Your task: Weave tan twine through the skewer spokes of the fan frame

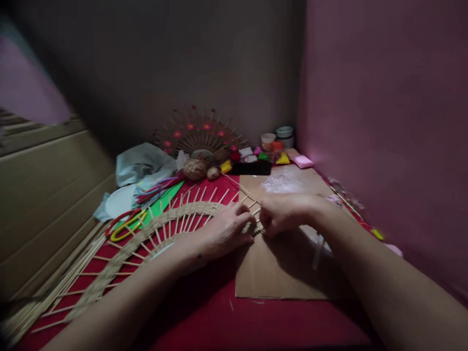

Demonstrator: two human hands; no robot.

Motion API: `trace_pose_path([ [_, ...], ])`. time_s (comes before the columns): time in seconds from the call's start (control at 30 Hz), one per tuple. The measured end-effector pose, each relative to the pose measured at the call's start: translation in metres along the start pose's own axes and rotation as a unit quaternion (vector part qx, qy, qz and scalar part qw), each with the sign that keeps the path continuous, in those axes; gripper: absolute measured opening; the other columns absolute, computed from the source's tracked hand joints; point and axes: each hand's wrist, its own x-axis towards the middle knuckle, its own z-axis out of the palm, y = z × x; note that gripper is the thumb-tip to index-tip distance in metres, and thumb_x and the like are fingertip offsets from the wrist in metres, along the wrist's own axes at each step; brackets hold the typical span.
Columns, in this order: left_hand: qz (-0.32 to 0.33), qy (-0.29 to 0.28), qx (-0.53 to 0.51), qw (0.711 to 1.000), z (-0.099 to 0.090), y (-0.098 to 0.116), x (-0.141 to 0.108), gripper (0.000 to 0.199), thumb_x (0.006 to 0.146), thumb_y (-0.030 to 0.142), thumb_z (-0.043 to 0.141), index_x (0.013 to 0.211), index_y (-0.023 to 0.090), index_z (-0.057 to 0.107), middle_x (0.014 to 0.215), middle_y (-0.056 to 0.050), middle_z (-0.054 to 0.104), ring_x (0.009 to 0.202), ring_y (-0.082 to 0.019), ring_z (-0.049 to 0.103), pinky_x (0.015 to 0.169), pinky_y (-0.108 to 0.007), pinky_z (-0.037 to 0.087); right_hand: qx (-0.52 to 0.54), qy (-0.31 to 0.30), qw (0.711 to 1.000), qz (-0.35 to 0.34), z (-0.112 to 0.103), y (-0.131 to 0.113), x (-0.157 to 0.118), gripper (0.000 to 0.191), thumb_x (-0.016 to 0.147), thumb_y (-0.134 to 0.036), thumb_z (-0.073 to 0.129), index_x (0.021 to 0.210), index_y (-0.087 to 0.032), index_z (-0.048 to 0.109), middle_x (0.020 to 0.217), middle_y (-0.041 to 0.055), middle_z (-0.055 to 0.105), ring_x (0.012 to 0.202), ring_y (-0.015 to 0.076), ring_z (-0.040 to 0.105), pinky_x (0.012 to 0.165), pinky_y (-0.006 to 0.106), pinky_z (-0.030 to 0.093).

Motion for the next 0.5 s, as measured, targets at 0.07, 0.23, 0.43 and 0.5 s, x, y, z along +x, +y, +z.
trace_pose_path([
  [0.07,-0.001,0.005,0.014,1.000,-0.001,0.002,-0.001,0.027,0.075,0.037,0.061,0.093,0.017,0.057,0.099,-0.008,0.051,0.089,-0.021,0.047,0.076,-0.033,0.042,-0.006,-0.001,1.000,0.007,0.000,-0.001,0.001,0.011,0.067,-0.022,0.054,0.066,-0.017,0.063,0.055,-0.0016,0.052,0.050,0.0095,0.041,0.047,0.023,0.027],
  [0.23,-0.001,0.014,0.036,0.999,-0.002,0.005,-0.003,0.030,0.077,0.038,0.059,0.095,0.015,0.056,0.097,-0.009,0.052,0.088,-0.022,0.047,0.075,-0.034,0.041,-0.027,0.013,0.999,-0.034,0.002,0.001,0.003,0.022,0.074,-0.030,0.049,0.061,-0.015,0.059,0.050,-0.0028,0.042,0.049,0.0087,0.034,0.046,0.023,0.025],
  [0.43,0.008,0.021,0.057,0.998,0.001,0.006,-0.005,0.030,0.078,0.039,0.058,0.094,0.014,0.057,0.097,-0.010,0.054,0.087,-0.022,0.047,0.073,-0.034,0.041,-0.053,0.063,0.996,0.025,0.001,0.008,-0.001,0.032,0.079,-0.037,0.045,0.063,-0.015,0.060,0.054,0.0002,0.049,0.049,0.0095,0.037,0.046,0.023,0.025],
  [0.5,0.011,0.026,0.061,0.998,0.001,0.005,-0.006,0.029,0.078,0.039,0.057,0.093,0.014,0.057,0.095,-0.010,0.055,0.086,-0.022,0.048,0.072,-0.034,0.041,-0.044,0.096,0.993,0.044,0.002,0.012,-0.002,0.031,0.080,-0.036,0.044,0.068,-0.016,0.063,0.057,0.0020,0.055,0.051,0.0107,0.043,0.047,0.023,0.028],
])
